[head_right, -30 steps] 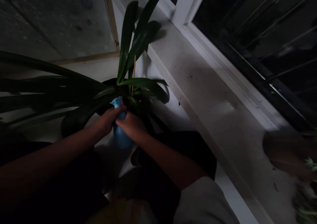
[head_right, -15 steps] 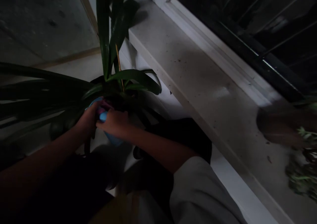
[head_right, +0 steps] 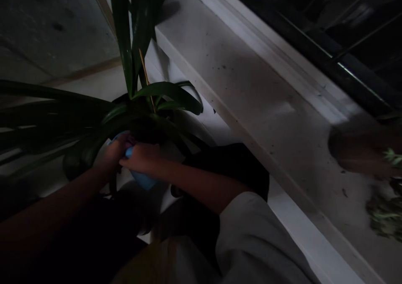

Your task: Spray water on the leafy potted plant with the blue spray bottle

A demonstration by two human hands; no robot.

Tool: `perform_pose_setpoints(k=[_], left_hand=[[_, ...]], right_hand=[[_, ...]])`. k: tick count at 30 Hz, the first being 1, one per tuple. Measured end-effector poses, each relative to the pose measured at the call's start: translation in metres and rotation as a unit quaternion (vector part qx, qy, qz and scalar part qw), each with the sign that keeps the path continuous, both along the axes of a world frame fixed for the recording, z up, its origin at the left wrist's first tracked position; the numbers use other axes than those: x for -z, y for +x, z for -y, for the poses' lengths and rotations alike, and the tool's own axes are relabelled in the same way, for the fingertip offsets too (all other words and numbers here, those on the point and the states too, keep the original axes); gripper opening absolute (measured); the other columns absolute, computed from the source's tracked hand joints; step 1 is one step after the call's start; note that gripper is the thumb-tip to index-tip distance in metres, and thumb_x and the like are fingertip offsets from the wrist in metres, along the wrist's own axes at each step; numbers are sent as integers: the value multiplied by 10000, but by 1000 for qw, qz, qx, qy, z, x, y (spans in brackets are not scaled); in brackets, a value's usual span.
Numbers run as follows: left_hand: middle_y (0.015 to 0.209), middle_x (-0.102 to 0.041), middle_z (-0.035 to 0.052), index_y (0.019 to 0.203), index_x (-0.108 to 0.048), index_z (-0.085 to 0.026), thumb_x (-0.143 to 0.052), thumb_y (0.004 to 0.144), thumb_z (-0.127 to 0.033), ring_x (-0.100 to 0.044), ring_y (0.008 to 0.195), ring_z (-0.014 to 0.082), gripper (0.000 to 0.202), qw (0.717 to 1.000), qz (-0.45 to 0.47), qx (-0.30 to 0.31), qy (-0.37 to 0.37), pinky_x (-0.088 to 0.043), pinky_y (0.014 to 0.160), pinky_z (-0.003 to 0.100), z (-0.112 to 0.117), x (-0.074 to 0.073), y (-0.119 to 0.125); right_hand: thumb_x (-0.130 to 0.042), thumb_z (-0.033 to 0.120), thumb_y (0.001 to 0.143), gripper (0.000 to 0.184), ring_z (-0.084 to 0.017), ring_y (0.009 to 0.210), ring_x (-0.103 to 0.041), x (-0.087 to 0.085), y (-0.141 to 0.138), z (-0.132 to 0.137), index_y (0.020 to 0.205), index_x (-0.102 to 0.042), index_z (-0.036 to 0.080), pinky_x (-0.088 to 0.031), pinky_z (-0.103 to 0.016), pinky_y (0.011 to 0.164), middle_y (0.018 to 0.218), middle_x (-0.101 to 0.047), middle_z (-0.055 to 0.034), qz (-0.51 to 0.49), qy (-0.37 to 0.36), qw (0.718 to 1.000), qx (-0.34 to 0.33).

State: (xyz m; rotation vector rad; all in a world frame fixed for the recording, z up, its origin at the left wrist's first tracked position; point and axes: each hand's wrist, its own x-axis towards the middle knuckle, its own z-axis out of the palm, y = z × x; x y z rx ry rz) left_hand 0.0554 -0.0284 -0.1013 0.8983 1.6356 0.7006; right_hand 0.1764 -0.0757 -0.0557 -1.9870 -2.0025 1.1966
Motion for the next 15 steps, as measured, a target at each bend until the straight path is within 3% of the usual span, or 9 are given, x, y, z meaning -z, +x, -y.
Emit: perform_pose_setpoints(k=[2,9,15], left_hand=[[693,-610,9,744,-620,-214,-627,826,-386,-618,807,226,191,1000,-11,-13,-7,-490,774,319,0,-6,5],[784,-709,53,838,-652,-207,-667,789,-494,-700,857,260,292,986,165,17,-15,-549,806,342,4,-9,12],[721,-648,47,747,-619,-224,-634,816,-481,-642,786,260,267,999,9,-24,-25,-523,772,365,6,13,-3]], right_hand=[[-626,587,927,598,-361,1177,-729,1,-2,0,1284,-687,110,-539,-468,1020,1211,-768,-196,1,-3,1000,3],[-545,567,981,629,-351,1144,-729,3,-9,7,1304,-642,37,-488,-529,1072,1207,-752,-230,32,19,999,-11],[-575,564,968,600,-374,1186,-713,8,-8,5,1304,-660,75,-512,-520,1061,1256,-738,-215,-11,2,1000,-24]])
